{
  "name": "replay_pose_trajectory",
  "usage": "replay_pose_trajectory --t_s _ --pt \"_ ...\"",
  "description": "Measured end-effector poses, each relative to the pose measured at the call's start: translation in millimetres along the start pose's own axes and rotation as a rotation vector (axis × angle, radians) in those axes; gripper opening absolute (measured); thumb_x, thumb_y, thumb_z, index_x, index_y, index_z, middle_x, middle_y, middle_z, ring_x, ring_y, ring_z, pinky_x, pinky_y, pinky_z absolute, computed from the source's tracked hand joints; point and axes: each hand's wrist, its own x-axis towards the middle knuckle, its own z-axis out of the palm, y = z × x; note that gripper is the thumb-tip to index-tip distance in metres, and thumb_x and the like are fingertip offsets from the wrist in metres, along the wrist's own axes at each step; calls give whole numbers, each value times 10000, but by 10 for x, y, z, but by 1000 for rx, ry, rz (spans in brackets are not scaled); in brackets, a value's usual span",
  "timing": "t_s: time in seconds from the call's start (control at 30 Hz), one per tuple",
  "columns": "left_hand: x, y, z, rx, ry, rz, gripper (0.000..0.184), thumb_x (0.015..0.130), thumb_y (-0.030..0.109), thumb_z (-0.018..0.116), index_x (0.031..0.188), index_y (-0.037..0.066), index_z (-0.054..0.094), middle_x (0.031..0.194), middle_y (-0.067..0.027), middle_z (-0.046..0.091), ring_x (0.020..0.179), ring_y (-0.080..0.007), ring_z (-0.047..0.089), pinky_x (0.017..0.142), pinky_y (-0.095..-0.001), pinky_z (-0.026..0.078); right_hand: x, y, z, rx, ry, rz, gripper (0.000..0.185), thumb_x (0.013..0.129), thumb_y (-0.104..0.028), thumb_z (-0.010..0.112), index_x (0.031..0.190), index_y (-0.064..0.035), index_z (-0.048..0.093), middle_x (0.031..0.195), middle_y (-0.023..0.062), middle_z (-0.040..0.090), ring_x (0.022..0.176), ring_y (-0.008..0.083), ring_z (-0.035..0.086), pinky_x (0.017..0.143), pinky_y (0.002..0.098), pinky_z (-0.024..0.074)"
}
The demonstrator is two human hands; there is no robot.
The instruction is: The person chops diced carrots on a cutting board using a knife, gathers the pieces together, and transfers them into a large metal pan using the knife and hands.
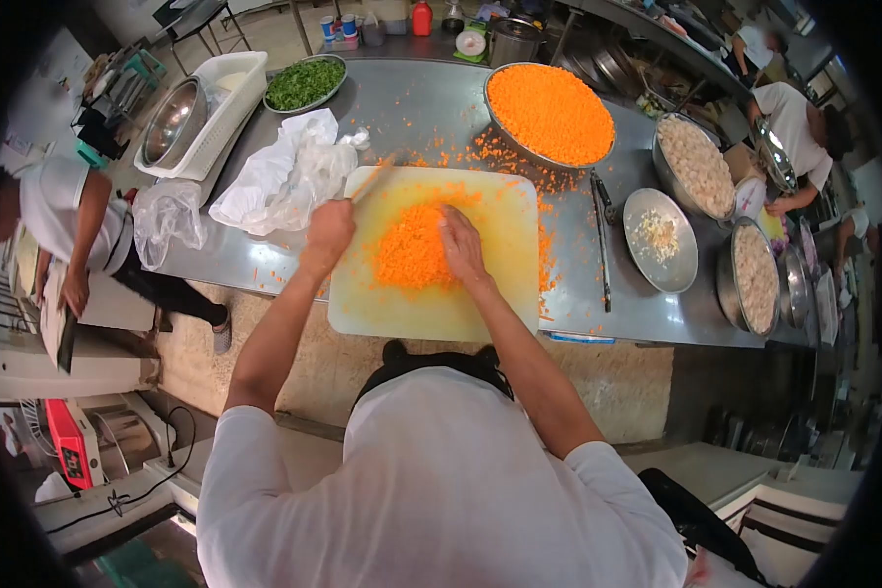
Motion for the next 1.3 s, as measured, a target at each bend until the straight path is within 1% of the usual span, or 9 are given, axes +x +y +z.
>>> replay_pose_trajectory --t_s 0.2,0.37,0.47,0.53,0.77,0.9,1.07,1.13,1.3 --pt "-263 699 -9 -40 -203 233 123 766 87 557 752 -5 637 718 -223 637 695 -391 639 641 -484 508 -260 -318 -371 272 117 -234 317 946 -193 465 1109 37 611 1126 217 604 1101 366 544 952 426 424" --pt "-630 522 -545 -128 -251 48 201 831 177 600 771 -5 662 694 -234 622 697 -403 631 651 -496 491 -98 194 -705 318 227 -79 301 945 -173 452 1092 33 615 1126 193 608 1094 362 541 964 417 414" --pt "-903 209 -603 -222 -65 -11 225 833 196 615 743 -7 647 687 -238 618 680 -405 627 619 -491 489 111 499 -645 138 277 37 325 949 -195 455 1133 34 594 1180 201 586 1138 377 511 1002 433 382" --pt "-979 121 -602 -36 -77 -239 215 827 159 596 696 -9 621 676 -240 616 635 -404 620 582 -490 491 172 666 -380 -434 224 -184 361 957 -236 449 1164 32 574 1218 208 565 1177 377 485 1034 447 350" --pt "-1201 1088 -263 -138 -118 -242 179 817 85 544 684 -25 593 676 -250 619 623 -404 625 574 -503 496 -117 -102 -230 209 -292 20 423 966 -292 436 1221 22 559 1256 217 554 1201 382 480 1029 448 358" --pt "-1144 901 -538 -364 -61 -226 254 858 150 570 688 -37 591 677 -280 602 633 -417 620 576 -515 474 -193 -95 -406 255 -236 -23 498 1002 -378 358 1217 12 580 1280 188 561 1235 315 488 1060 404 340" --pt "-1590 174 -490 -773 -175 -571 291 927 184 571 720 -20 570 541 -135 552 420 -208 550 415 -373 422 -219 22 -737 261 16 26 468 998 -335 375 1217 29 571 1272 199 561 1233 342 485 1056 409 345" --pt "-1794 59 -444 -1158 -141 -840 246 960 190 541 799 5 554 526 -35 500 397 -106 474 369 -282 381 -289 31 -691 233 36 34 474 998 -335 371 1224 35 562 1276 205 555 1238 349 478 1059 415 340" --pt "-2029 386 -82 -1320 -167 -879 212 971 196 517 870 12 552 531 -9 489 396 -104 472 376 -266 407 -430 -222 -421 90 55 3 474 998 -315 358 1240 48 542 1283 231 538 1243 368 462 1064 432 327"
